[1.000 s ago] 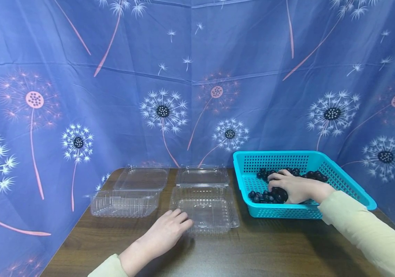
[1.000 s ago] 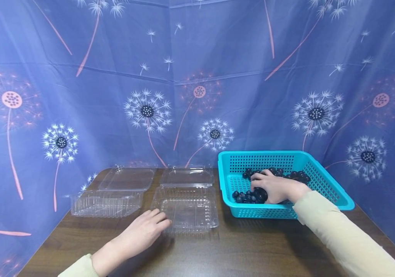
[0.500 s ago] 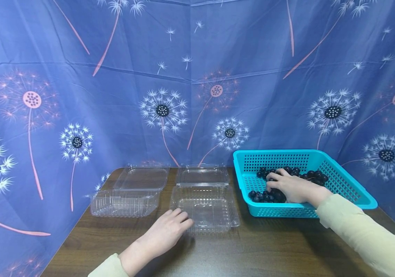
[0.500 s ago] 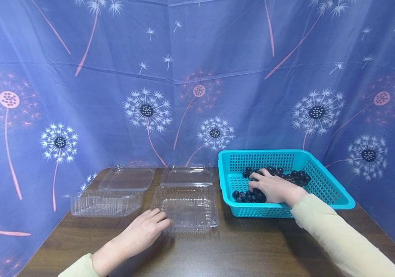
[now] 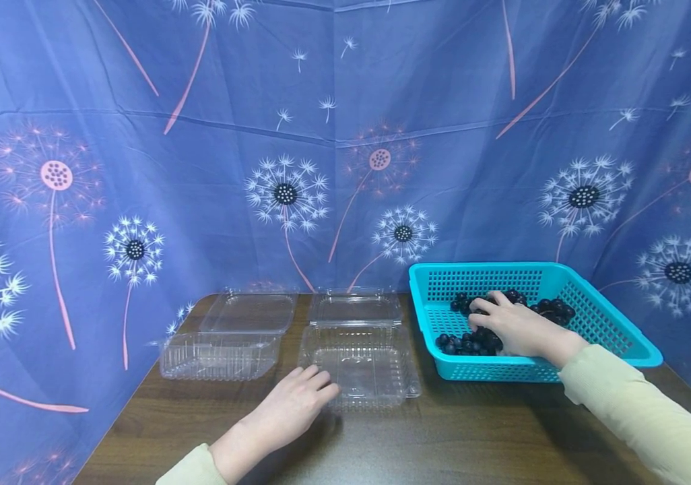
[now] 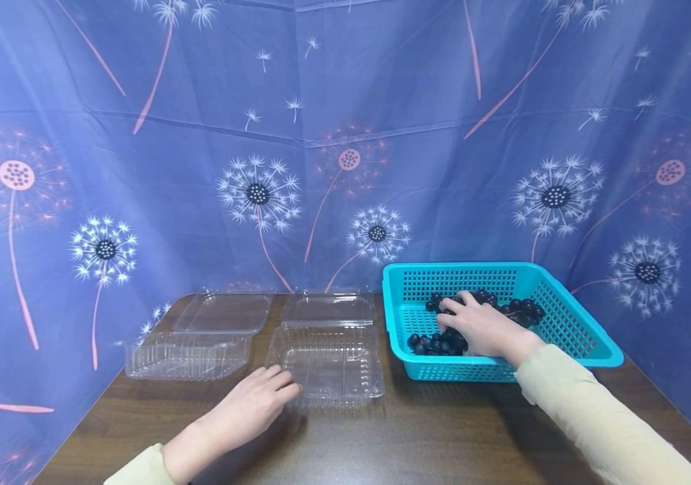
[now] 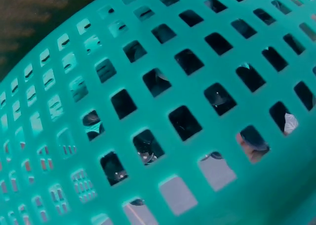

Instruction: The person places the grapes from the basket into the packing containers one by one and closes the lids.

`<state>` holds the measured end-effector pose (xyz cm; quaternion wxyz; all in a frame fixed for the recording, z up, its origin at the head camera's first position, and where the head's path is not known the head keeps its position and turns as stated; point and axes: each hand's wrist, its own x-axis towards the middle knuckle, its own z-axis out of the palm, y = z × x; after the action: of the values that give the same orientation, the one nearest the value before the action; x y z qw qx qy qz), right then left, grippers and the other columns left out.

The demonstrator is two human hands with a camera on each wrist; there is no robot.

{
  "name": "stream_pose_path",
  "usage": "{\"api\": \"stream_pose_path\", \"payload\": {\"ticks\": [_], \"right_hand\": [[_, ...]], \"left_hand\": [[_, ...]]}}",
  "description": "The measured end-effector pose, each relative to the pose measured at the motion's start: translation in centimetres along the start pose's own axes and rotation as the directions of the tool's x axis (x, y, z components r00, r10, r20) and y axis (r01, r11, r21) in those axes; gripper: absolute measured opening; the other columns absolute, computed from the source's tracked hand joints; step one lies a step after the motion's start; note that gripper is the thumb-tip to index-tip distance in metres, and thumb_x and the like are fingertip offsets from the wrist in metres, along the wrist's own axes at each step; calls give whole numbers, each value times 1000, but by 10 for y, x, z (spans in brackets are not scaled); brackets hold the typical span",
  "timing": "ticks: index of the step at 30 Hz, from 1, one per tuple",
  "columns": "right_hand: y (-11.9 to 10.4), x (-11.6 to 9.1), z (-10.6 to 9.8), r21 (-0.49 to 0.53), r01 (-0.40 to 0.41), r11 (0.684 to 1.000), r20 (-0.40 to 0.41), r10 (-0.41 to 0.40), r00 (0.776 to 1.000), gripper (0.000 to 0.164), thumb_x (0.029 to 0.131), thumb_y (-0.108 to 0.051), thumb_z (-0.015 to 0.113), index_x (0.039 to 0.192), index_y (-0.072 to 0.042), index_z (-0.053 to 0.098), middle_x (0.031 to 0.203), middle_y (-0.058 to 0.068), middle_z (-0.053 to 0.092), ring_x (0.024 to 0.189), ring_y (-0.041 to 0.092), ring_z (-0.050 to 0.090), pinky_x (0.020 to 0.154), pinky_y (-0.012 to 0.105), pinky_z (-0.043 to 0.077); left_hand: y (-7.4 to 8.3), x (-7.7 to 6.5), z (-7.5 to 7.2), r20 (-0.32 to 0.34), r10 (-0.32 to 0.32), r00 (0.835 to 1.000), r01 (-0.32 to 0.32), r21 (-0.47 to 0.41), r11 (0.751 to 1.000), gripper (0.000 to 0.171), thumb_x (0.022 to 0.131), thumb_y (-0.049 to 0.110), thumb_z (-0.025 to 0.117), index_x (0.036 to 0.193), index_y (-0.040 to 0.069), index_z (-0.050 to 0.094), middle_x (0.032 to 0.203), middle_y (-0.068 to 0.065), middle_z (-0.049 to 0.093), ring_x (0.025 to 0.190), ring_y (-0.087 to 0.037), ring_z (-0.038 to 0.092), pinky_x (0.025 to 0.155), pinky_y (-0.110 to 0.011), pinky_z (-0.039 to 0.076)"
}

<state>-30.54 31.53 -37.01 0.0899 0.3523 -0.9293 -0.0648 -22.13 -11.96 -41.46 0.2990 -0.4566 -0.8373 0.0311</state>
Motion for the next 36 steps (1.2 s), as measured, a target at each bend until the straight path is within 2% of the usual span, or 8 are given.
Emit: {"api": "stream_pose_path", "payload": {"ticks": [5, 10, 20, 36], "right_hand": [[3, -2, -1, -38, -34, 999, -64, 31, 997, 52, 58, -20, 88, 101, -26, 59, 127, 9, 49, 109, 38, 43, 54, 39, 46], [7, -4, -7, -61, -34, 998, -128, 26, 991, 51, 58, -23, 87, 102, -23, 61, 123, 12, 51, 106, 43, 45, 55, 42, 48], [11, -8, -13, -99, -84, 992, -199, 63, 978, 55, 59, -22, 84, 110, -17, 62, 125, 14, 49, 111, 47, 39, 49, 43, 46], [10, -7, -28, -174, -118, 978, -302, 61, 951, 58, 57, -20, 85, 110, -15, 61, 127, 18, 46, 112, 52, 39, 47, 49, 45]], "left_hand": [[0, 0, 1, 0, -5, 1000, 5, -4, 1000, 24, 75, 8, 71, 93, 20, 62, 85, 9, 58, 76, -10, 53, 56, -20, 40], [0, 0, 2, 0, -9, 1000, 9, -4, 1000, 24, 76, 8, 70, 94, 20, 62, 86, 9, 59, 79, -10, 54, 58, -22, 43], [0, 0, 2, -11, 2, 1000, -2, -9, 1000, 24, 74, 7, 70, 92, 20, 61, 83, 9, 57, 76, -10, 53, 55, -20, 39], [0, 0, -1, 20, -6, 1000, 6, 1, 1000, 27, 74, 7, 73, 96, 21, 62, 87, 9, 60, 79, -9, 55, 59, -21, 45]]}}
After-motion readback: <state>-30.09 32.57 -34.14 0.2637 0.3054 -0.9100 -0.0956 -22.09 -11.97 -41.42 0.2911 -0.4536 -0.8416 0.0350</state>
